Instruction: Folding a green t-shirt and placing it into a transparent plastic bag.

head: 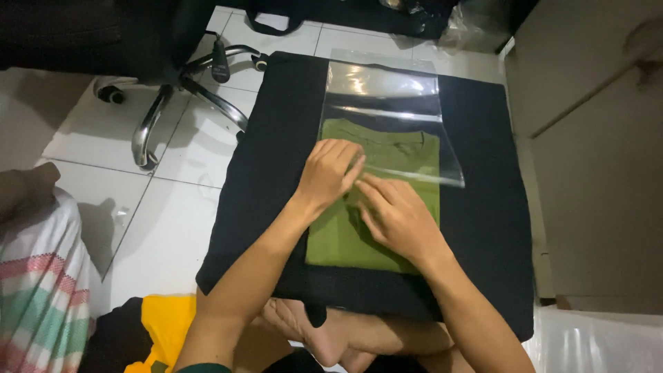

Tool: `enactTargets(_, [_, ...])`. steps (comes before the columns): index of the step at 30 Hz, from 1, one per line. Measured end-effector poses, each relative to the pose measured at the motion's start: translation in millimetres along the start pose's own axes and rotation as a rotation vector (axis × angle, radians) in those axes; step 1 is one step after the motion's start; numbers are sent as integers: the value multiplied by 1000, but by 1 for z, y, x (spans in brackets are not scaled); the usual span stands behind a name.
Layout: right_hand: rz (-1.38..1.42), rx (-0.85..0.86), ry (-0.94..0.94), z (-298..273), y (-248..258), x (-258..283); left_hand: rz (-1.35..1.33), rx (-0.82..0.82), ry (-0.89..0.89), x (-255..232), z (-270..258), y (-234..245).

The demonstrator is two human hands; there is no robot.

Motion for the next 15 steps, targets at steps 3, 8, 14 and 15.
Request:
enactTargets(3, [-99, 45, -44, 1, -5, -9, -24, 16, -22, -3, -2, -1])
enactTargets(8, [-186, 78, -158, -3, -2, -22, -94, 4, 20, -9, 0, 3])
enactTargets(14, [-144, 193, -308, 8, 6, -24, -91, -57, -55, -21, 2, 4])
enactTargets(15, [-92, 187, -326, 10, 7, -24, -77, -86, -91, -24, 2, 5])
Point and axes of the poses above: each hand's wrist, its own z-axis towards the middle knuckle, its own y-axis out of the back of the hand, x = y × z, the point moved 7 cm from there along z, towards the middle knuckle, and after that the axes turned 9 degrees about -x, right-handed, at the moved point
